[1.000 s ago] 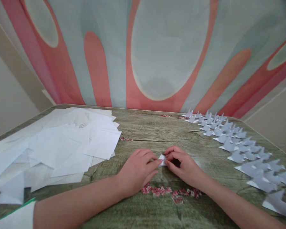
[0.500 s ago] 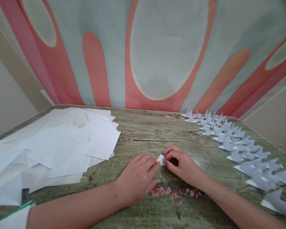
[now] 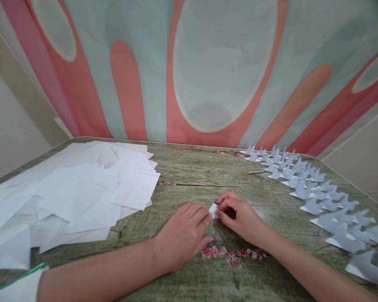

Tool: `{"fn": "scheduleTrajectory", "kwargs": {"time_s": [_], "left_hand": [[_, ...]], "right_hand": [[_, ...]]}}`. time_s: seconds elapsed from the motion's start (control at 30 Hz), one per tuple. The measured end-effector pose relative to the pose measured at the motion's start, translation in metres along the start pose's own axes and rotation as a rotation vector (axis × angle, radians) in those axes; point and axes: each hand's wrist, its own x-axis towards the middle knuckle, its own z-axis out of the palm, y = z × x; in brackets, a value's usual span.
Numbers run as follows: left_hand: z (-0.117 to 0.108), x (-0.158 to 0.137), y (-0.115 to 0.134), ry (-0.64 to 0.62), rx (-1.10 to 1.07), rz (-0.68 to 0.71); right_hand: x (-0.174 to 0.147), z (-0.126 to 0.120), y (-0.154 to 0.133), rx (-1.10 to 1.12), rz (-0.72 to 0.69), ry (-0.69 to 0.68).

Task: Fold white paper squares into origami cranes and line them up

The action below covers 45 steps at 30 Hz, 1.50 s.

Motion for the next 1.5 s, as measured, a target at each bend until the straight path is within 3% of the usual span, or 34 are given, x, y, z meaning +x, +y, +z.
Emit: {"fn": "scheduleTrajectory", "kwargs": {"time_s": [0.53, 0.93, 1.17, 1.5], "left_hand": [[0.000, 0.001, 0.000, -0.015, 0.001, 0.037], [-0.002, 0.001, 0.000, -0.023, 0.010, 0.033], [-0.001, 0.002, 0.000, -0.044, 0.024, 0.034], [-0.001, 0.001, 0.000, -0.040, 0.047, 0.045]], "right_hand": [[-0.001, 0.001, -0.003, -0.021, -0.009, 0.019], [-0.006, 0.005, 0.002, -0.051, -0.111, 0.043], [-0.022, 0.005, -0.001, -0.331, -0.264, -0.003], [-0.032, 0.009, -0.020, -0.837, -0.303, -0.112]]}}
